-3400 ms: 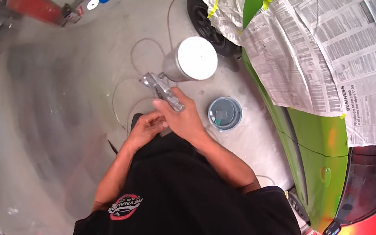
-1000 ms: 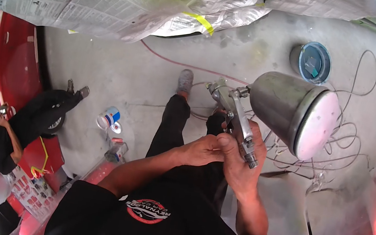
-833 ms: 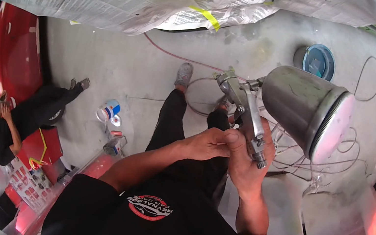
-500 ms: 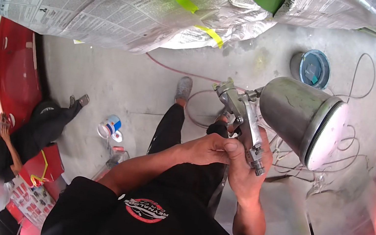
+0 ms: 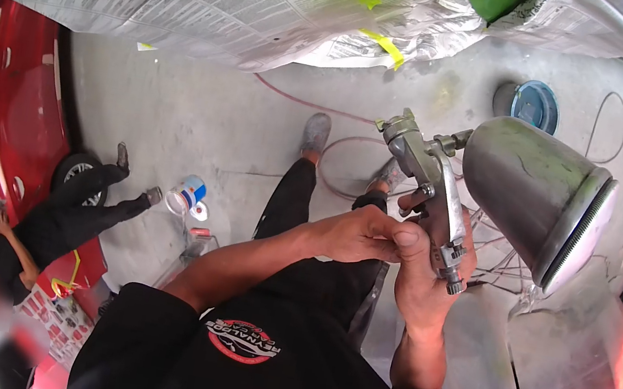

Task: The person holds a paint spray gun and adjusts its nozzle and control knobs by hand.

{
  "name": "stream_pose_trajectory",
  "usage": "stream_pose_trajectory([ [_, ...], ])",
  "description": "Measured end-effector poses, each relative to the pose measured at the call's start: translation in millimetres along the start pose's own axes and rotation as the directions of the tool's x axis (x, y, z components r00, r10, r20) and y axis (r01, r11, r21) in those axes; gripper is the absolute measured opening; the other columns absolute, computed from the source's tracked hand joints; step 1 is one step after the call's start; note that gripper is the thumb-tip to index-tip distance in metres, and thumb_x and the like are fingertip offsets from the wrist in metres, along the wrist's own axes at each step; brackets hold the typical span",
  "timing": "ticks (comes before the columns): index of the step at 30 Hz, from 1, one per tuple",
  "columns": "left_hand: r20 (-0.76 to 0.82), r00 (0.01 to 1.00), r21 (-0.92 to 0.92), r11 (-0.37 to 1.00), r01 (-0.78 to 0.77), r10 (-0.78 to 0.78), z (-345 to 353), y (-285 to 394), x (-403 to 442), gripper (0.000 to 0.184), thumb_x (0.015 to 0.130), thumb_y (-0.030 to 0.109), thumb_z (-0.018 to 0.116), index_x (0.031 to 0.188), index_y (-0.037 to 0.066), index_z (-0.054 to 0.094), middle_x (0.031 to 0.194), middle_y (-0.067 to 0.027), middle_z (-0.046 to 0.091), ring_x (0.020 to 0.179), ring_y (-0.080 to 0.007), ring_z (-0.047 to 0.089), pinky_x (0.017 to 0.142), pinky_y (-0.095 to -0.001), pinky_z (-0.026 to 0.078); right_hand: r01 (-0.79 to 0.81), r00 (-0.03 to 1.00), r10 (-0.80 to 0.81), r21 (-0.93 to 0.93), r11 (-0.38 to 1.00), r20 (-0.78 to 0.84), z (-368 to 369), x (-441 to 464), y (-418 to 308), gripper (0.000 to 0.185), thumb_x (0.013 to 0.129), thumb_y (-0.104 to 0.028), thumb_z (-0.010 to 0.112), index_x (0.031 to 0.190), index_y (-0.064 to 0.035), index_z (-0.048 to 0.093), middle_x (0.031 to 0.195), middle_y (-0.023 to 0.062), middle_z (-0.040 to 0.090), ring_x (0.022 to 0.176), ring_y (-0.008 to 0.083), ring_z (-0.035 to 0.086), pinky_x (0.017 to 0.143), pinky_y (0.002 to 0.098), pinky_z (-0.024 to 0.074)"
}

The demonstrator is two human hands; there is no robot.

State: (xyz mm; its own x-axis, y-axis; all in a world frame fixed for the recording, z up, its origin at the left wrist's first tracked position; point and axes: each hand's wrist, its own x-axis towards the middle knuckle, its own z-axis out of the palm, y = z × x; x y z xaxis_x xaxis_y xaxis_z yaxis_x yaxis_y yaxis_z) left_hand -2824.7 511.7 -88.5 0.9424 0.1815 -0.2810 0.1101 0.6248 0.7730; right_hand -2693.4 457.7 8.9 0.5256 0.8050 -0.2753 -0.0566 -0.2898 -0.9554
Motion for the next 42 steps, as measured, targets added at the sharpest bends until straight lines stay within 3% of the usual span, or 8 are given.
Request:
stream_pose_trajectory([
  [2, -0.010, 1.000, -0.022, 0.999, 0.028, -0.028, 1, 4, -1, 0.026, 0.099, 0.015, 0.068, 0.122, 0.002, 0.070, 0.108, -0.0090, 0.076, 0.103, -0.0127, 0.066, 0.093, -0.0333, 0.052, 0.025, 1.000, -0.025, -0.010, 1.000, -0.002, 1, 0, 0, 0.049, 0.086, -0.026, 0.085, 0.120, 0.0033, 0.064, 0.093, 0.0063, 0.066, 0.083, 0.0130, 0.059, 0.078, 0.0277, 0.0492],
  [8, 0.001, 1.000, -0.039, 0.999, 0.005, -0.005, -2, -3, -3, 0.029, 0.100, 0.018, 0.069, 0.124, 0.003, 0.069, 0.109, -0.0085, 0.076, 0.104, -0.0113, 0.064, 0.093, -0.0333, 0.052, 0.022, 1.000, -0.022, -0.025, 0.999, -0.007, 3, 0, 1, 0.050, 0.086, -0.028, 0.085, 0.120, 0.0031, 0.064, 0.092, 0.0065, 0.067, 0.083, 0.0130, 0.060, 0.078, 0.0278, 0.0495],
  [11, 0.014, 1.000, -0.019, 1.000, -0.007, 0.007, -2, 1, -2, 0.030, 0.100, 0.019, 0.068, 0.124, 0.002, 0.069, 0.110, -0.0085, 0.076, 0.105, -0.0110, 0.064, 0.094, -0.0332, 0.051, -0.042, 0.999, 0.042, -0.044, 0.998, -0.004, 3, -1, -4, 0.054, 0.091, -0.043, 0.077, 0.114, 0.0045, 0.065, 0.101, 0.0068, 0.065, 0.087, 0.0146, 0.057, 0.079, 0.0300, 0.0472],
  [14, 0.043, 0.999, -0.001, 1.000, -0.007, 0.007, -5, 0, 0, 0.030, 0.101, 0.019, 0.067, 0.126, 0.001, 0.068, 0.113, -0.0090, 0.075, 0.108, -0.0115, 0.063, 0.096, -0.0336, 0.050, -0.041, 0.999, 0.040, -0.031, 0.999, -0.022, 4, 0, -3, 0.052, 0.091, -0.043, 0.077, 0.111, 0.0040, 0.066, 0.100, 0.0064, 0.065, 0.087, 0.0147, 0.057, 0.079, 0.0300, 0.0470],
  [17, 0.046, 0.998, -0.049, 0.998, -0.044, 0.046, -6, 2, 1, 0.031, 0.102, 0.018, 0.065, 0.127, -0.001, 0.066, 0.115, -0.0086, 0.074, 0.111, -0.0126, 0.062, 0.097, -0.0340, 0.049, 0.058, 0.998, -0.060, -0.065, 0.996, -0.033, 4, 5, 6, 0.052, 0.087, -0.031, 0.084, 0.121, 0.0030, 0.063, 0.090, 0.0037, 0.065, 0.081, 0.0111, 0.057, 0.075, 0.0260, 0.0481],
  [27, 0.052, 0.996, -0.154, 0.986, -0.062, 0.071, -8, 4, -1, 0.028, 0.101, 0.009, 0.064, 0.126, -0.002, 0.065, 0.113, -0.0087, 0.072, 0.110, -0.0142, 0.063, 0.097, -0.0336, 0.050, -0.044, 0.999, 0.044, 0.049, 0.998, -0.004, 4, 11, 5, 0.051, 0.088, -0.029, 0.084, 0.120, 0.0037, 0.062, 0.082, -0.0017, 0.058, 0.073, 0.0077, 0.051, 0.069, 0.0235, 0.0454],
  [37, -0.016, 0.999, -0.100, 0.994, -0.049, 0.048, -5, 2, -2, 0.033, 0.097, 0.005, 0.067, 0.128, -0.002, 0.061, 0.117, -0.0072, 0.070, 0.110, -0.0132, 0.061, 0.096, -0.0324, 0.050, 0.001, 0.997, -0.005, -0.048, 0.999, -0.079, 7, 17, 2, 0.050, 0.088, -0.028, 0.084, 0.118, 0.0048, 0.062, 0.081, -0.0005, 0.057, 0.073, 0.0078, 0.050, 0.070, 0.0240, 0.0459],
  [42, -0.028, 0.999, -0.133, 0.991, -0.033, 0.029, -7, 2, -7, 0.036, 0.098, 0.007, 0.064, 0.132, -0.003, 0.058, 0.111, -0.0074, 0.070, 0.106, -0.0133, 0.063, 0.094, -0.0320, 0.051, -0.021, 1.000, 0.021, 0.028, 0.999, 0.020, -2, 17, 5, 0.052, 0.085, -0.030, 0.086, 0.118, 0.0032, 0.062, 0.083, 0.0011, 0.059, 0.074, 0.0088, 0.052, 0.070, 0.0246, 0.0456],
])
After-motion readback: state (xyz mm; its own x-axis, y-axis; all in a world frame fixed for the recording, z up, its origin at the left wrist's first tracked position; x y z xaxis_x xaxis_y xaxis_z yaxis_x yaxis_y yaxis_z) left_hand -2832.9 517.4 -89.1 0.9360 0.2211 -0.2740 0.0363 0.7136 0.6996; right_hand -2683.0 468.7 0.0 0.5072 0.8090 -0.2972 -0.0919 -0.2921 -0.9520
